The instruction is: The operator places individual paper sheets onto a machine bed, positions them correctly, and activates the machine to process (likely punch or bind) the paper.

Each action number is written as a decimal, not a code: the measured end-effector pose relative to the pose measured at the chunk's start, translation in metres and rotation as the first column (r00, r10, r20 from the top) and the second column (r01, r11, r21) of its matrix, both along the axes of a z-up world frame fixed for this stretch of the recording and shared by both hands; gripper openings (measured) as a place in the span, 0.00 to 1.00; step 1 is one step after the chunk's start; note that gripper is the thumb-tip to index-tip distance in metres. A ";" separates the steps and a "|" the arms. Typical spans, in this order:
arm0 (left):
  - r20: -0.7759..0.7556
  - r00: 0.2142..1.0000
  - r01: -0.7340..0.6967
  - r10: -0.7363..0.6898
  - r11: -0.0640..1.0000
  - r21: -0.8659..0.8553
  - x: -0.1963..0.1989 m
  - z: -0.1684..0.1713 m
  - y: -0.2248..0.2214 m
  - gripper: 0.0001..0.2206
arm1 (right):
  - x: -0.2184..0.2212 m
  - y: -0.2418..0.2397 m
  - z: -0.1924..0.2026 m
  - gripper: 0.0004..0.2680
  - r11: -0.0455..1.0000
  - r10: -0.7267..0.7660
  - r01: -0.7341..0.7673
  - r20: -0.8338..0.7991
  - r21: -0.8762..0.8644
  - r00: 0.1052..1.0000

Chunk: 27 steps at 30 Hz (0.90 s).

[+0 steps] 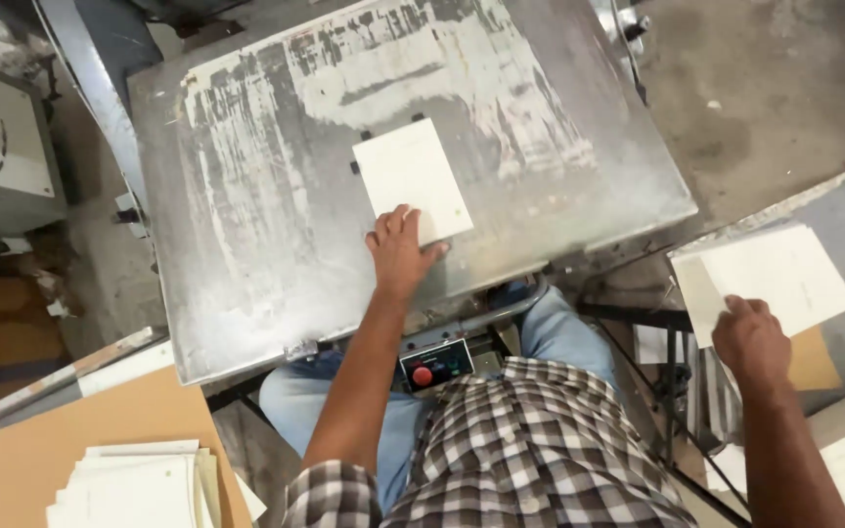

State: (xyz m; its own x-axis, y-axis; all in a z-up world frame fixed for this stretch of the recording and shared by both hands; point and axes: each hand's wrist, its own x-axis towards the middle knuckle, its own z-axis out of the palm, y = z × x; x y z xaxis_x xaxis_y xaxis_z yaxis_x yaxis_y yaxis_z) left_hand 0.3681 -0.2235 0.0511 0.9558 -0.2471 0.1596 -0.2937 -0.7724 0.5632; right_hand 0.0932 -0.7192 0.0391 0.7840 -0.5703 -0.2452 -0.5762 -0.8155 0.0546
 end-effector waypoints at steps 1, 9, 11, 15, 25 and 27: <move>0.001 0.999 0.042 -0.042 0.992 0.116 0.002 -0.007 -0.002 0.27 | -0.001 -0.008 0.004 0.14 0.999 -0.023 0.021 0.048 0.035 0.999; 0.211 0.907 0.228 -0.366 0.844 0.485 0.000 -0.020 0.004 0.16 | 0.010 -0.091 0.013 0.13 0.990 -0.023 -0.001 0.169 0.142 0.985; 0.292 0.896 0.214 -0.334 0.902 0.376 0.005 -0.006 0.005 0.14 | 0.050 -0.051 0.052 0.11 0.984 -0.033 -0.030 0.339 0.177 0.940; 0.316 0.889 0.215 -0.330 0.912 0.349 0.019 0.045 0.032 0.16 | 0.119 0.028 0.053 0.13 0.908 0.084 -0.306 0.592 0.286 0.802; 0.409 0.912 -0.174 0.025 0.928 0.329 -0.078 0.162 0.269 0.21 | 0.217 0.275 0.043 0.18 0.514 0.688 -0.832 0.481 0.208 0.544; 0.445 0.877 -0.354 0.181 0.869 0.345 -0.128 0.136 0.336 0.19 | 0.227 0.291 0.037 0.20 0.495 0.728 -0.841 0.425 0.218 0.539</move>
State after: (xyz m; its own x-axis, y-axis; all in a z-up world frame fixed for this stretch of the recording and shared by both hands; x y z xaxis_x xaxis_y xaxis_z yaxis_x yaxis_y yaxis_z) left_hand 0.2403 0.1127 0.1869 0.8742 -0.1154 0.4716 -0.1669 -0.9836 0.0687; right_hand 0.3198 -0.4282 0.0764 0.9146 0.4044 -0.0067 0.3726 -0.8490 -0.3746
